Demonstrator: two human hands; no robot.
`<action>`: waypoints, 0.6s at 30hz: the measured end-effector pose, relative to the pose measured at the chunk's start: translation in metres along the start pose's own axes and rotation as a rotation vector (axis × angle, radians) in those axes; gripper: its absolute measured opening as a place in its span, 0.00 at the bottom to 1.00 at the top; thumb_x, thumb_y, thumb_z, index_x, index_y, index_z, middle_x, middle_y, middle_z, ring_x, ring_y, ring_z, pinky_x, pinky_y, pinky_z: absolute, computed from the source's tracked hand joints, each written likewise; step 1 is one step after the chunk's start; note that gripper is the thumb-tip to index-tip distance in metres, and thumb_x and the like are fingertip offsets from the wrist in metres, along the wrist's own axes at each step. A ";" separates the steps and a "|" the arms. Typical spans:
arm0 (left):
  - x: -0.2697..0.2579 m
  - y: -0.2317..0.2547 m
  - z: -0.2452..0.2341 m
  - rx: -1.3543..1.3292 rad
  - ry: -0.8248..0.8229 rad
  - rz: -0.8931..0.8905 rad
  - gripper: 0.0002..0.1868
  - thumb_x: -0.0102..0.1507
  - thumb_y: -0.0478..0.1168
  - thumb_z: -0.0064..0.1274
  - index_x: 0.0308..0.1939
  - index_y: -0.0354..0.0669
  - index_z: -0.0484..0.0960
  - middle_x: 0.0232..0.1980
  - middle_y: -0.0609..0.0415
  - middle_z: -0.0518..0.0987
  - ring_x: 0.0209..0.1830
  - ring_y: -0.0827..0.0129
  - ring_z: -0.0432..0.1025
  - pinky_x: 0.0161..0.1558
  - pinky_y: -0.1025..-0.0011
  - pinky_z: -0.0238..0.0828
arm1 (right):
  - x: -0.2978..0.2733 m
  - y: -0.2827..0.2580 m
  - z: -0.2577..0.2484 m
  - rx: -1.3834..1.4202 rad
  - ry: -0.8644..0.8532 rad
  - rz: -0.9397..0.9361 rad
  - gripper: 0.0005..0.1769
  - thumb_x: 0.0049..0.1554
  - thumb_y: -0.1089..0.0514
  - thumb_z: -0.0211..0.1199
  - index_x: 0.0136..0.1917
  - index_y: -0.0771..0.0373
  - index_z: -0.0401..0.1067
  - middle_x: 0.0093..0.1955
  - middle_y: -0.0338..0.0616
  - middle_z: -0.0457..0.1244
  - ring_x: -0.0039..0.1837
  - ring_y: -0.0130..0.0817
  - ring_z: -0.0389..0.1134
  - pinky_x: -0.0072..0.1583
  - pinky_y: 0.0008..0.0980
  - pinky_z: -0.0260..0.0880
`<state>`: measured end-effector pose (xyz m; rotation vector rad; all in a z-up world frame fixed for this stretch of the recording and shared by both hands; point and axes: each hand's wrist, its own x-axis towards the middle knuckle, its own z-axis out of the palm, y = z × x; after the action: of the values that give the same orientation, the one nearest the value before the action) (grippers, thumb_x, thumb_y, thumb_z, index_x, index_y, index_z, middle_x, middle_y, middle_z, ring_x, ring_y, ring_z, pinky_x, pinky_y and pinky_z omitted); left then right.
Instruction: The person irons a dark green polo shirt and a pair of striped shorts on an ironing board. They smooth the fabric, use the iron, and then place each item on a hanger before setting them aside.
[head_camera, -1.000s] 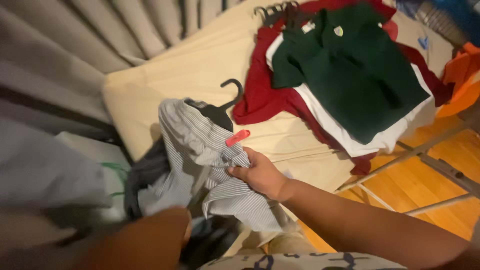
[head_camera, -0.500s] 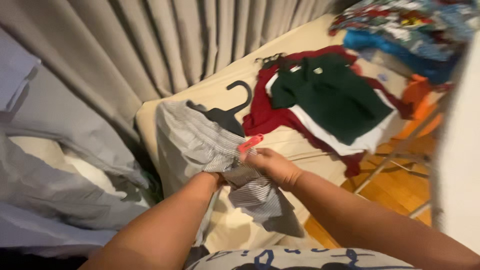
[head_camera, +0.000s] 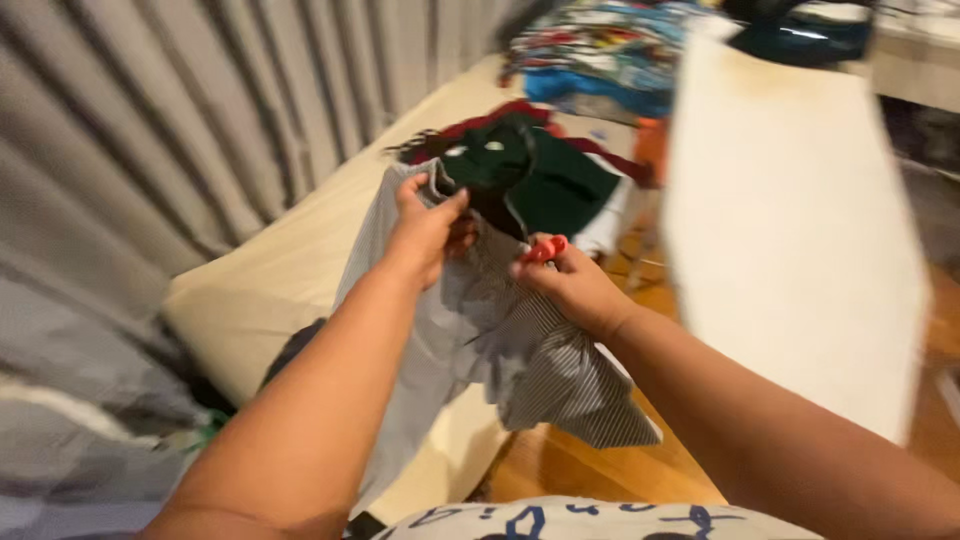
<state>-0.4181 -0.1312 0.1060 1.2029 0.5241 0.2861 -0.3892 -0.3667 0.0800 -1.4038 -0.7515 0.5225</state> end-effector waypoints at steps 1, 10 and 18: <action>0.001 -0.008 0.023 0.041 0.000 0.067 0.32 0.57 0.42 0.57 0.63 0.56 0.61 0.51 0.48 0.78 0.43 0.60 0.76 0.41 0.56 0.76 | -0.010 -0.008 -0.013 -0.079 0.042 0.024 0.11 0.62 0.55 0.65 0.46 0.63 0.66 0.43 0.33 0.60 0.48 0.22 0.60 0.51 0.26 0.63; 0.034 -0.082 0.097 -0.568 -0.178 -0.340 0.18 0.63 0.43 0.49 0.56 0.43 0.71 0.49 0.47 0.76 0.45 0.53 0.73 0.52 0.47 0.73 | -0.122 -0.078 -0.028 -0.472 0.263 0.109 0.16 0.55 0.50 0.68 0.47 0.64 0.71 0.36 0.35 0.59 0.40 0.24 0.60 0.44 0.27 0.65; 0.009 -0.025 0.104 -0.481 0.391 0.015 0.27 0.66 0.46 0.44 0.64 0.33 0.67 0.64 0.41 0.72 0.60 0.49 0.71 0.60 0.53 0.68 | -0.105 -0.073 -0.007 -0.201 0.314 0.122 0.26 0.63 0.40 0.60 0.49 0.69 0.75 0.38 0.36 0.63 0.42 0.26 0.61 0.45 0.30 0.65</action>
<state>-0.3573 -0.2199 0.1080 0.6827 0.7352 0.6293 -0.4617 -0.4563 0.1353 -1.6798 -0.4757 0.3147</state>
